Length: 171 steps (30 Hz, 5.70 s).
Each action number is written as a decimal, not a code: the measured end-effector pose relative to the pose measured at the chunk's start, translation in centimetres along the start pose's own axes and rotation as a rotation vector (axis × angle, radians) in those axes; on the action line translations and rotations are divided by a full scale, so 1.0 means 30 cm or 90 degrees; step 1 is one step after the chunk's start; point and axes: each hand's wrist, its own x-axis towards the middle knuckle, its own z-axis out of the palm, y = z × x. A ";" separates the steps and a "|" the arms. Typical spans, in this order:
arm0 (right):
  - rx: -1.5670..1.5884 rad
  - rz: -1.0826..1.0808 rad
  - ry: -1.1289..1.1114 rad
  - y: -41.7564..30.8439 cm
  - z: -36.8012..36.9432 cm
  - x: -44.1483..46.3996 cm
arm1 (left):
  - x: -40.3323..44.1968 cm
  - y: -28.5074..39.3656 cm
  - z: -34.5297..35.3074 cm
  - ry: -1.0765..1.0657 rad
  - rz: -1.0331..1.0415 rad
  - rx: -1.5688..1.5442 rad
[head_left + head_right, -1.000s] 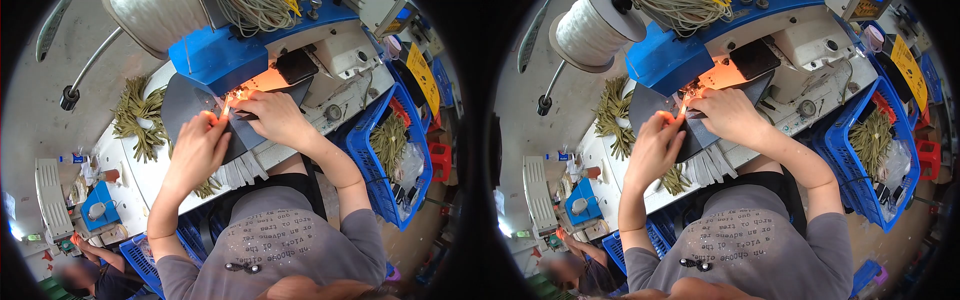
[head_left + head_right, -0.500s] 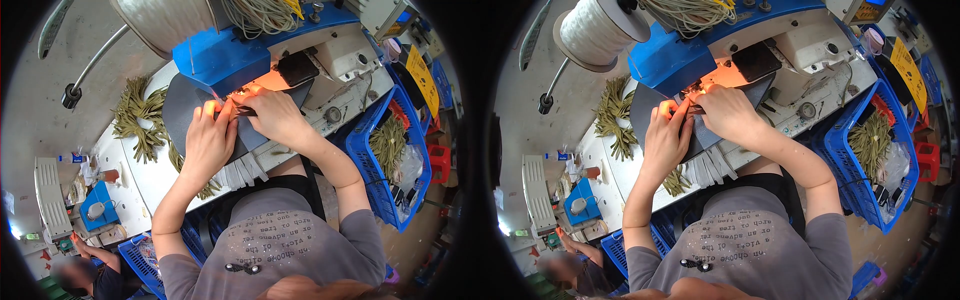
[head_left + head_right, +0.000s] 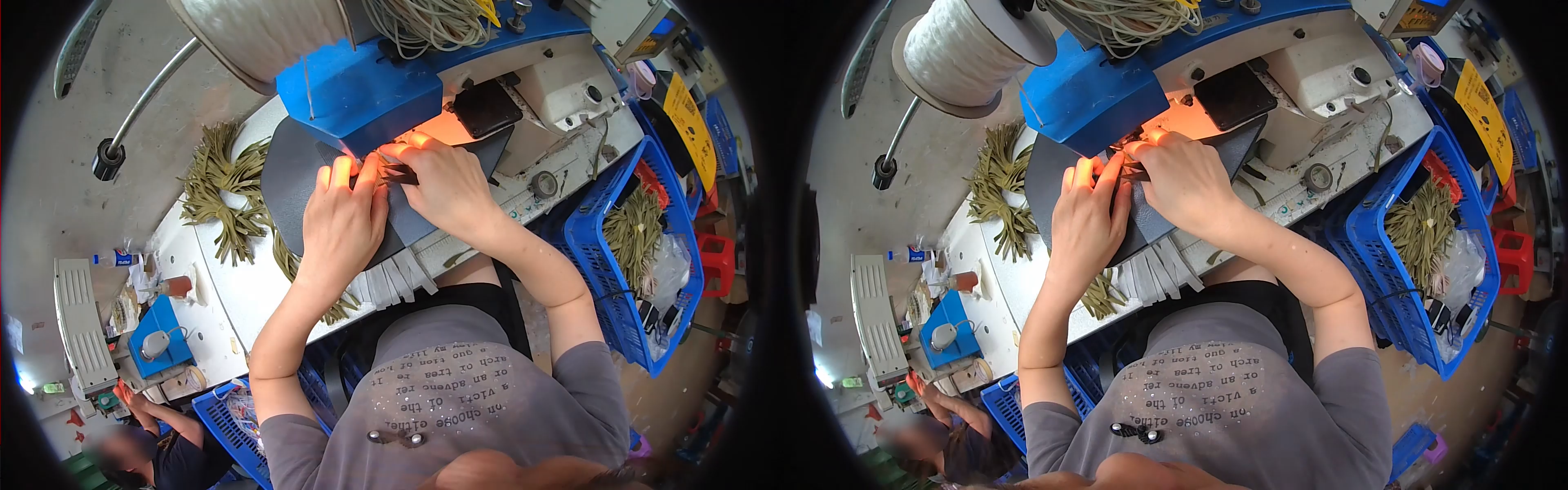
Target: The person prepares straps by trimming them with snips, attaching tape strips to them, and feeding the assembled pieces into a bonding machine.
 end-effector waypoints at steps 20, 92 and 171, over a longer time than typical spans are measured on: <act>0.006 0.029 -0.014 0.012 0.004 -0.003 | -0.002 0.003 0.011 0.016 0.012 0.014; 0.011 -0.015 -0.059 0.041 -0.036 -0.023 | -0.007 0.012 0.038 0.030 0.018 0.013; 0.029 -0.113 -0.041 0.022 -0.083 -0.058 | 0.169 -0.297 0.010 0.084 0.094 -0.151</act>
